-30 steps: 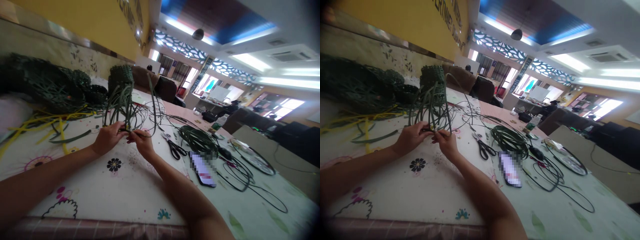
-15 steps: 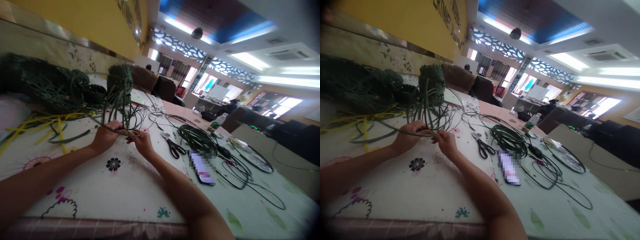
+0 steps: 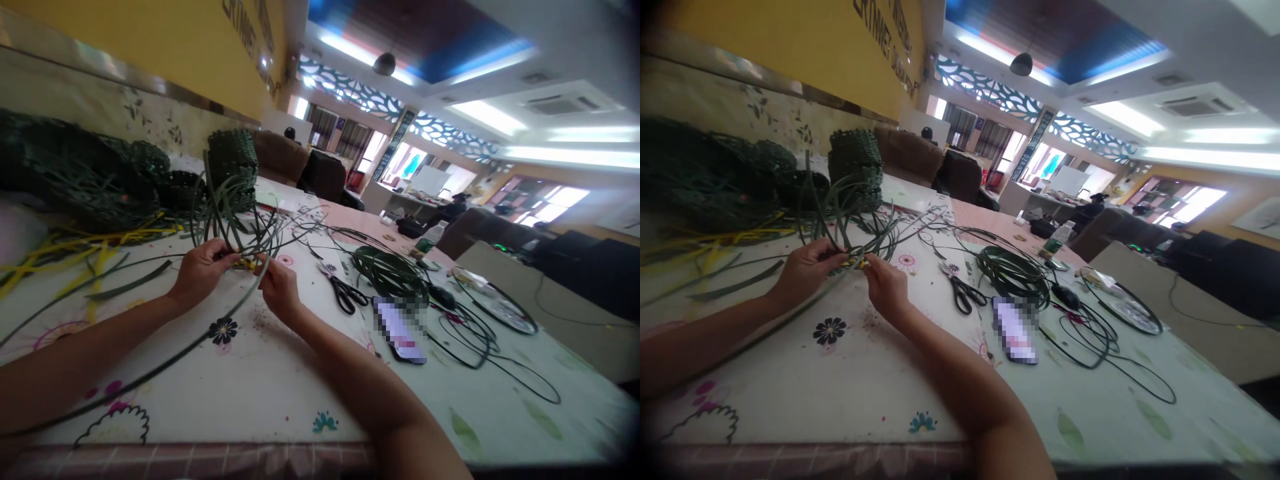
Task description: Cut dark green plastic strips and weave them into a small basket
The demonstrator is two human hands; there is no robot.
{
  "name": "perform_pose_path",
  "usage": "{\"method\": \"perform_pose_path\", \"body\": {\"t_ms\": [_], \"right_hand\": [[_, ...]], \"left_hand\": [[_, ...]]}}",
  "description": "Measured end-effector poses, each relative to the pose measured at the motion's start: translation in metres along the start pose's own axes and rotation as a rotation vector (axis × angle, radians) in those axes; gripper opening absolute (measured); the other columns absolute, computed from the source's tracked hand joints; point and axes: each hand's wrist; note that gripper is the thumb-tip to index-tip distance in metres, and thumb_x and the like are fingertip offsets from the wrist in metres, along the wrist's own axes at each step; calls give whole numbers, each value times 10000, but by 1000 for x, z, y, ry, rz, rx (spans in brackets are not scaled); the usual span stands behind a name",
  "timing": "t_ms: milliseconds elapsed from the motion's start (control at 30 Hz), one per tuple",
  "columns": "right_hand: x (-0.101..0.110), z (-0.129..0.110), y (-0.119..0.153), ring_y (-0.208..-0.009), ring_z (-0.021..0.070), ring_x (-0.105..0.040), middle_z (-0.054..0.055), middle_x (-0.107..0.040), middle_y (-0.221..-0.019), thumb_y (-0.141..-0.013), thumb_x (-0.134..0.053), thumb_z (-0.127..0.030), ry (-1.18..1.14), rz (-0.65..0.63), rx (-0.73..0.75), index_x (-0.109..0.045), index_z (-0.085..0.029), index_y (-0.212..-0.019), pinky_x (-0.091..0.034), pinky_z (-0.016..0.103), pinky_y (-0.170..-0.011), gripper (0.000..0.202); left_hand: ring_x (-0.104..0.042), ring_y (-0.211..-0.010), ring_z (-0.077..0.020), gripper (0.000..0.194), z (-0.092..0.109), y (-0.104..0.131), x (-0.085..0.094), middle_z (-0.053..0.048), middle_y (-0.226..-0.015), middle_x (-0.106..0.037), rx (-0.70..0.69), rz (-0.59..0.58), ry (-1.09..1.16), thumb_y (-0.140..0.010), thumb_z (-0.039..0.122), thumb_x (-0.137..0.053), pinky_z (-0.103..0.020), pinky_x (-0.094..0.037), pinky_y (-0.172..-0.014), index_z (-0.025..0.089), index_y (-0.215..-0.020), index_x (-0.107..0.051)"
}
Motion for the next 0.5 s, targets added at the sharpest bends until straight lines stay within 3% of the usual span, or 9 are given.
{"method": "perform_pose_path", "body": {"t_ms": [167, 267, 367, 433, 500], "right_hand": [[1, 0, -1, -704, 136, -677, 23, -736, -797, -955, -478, -189, -66, 5, -74, -700, -186, -1232, -529, 221, -726, 355], [1, 2, -4, -494, 86, -569, -22, -690, -712, -954, -491, -255, -267, 4, -223, -643, -214, -1336, -502, 186, -546, 413], [6, 2, -11, -356, 69, -458, -65, -618, -590, -938, -486, -331, -509, -95, -378, -569, -205, -1416, -412, 164, -376, 501], [10, 2, -15, -335, 74, -451, -74, -586, -525, -911, -511, -352, -579, -186, -430, -611, -171, -1362, -382, 159, -343, 496], [14, -1, -17, -336, 69, -447, -74, -564, -485, -869, -562, -346, -585, -208, -443, -708, -150, -1183, -370, 154, -347, 397]], "left_hand": [[-571, -720, -165, 243, -1, 1, -2, -3, -769, -651, -23, -15, 35, -807, 435, -695, -278, -419, -653, 195, -825, -664], [-579, -723, -170, 234, 1, 4, -2, -5, -762, -648, -55, -35, 35, -812, 434, -695, -281, -427, -652, 204, -819, -656], [-593, -726, -176, 204, 7, 8, -4, -8, -763, -657, -103, -87, 30, -827, 416, -681, -297, -446, -677, 216, -808, -648], [-607, -738, -183, 188, 12, 11, -5, -11, -776, -668, -141, -109, 20, -831, 407, -676, -307, -455, -694, 224, -801, -648], [-614, -741, -188, 180, 15, 12, -5, -14, -773, -667, -176, -107, 0, -829, 403, -676, -311, -457, -692, 230, -785, -652]]}}
Point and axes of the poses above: each hand's wrist, its own y-axis away from the middle knuckle, its own x-axis out of the back of the hand, z = x × y
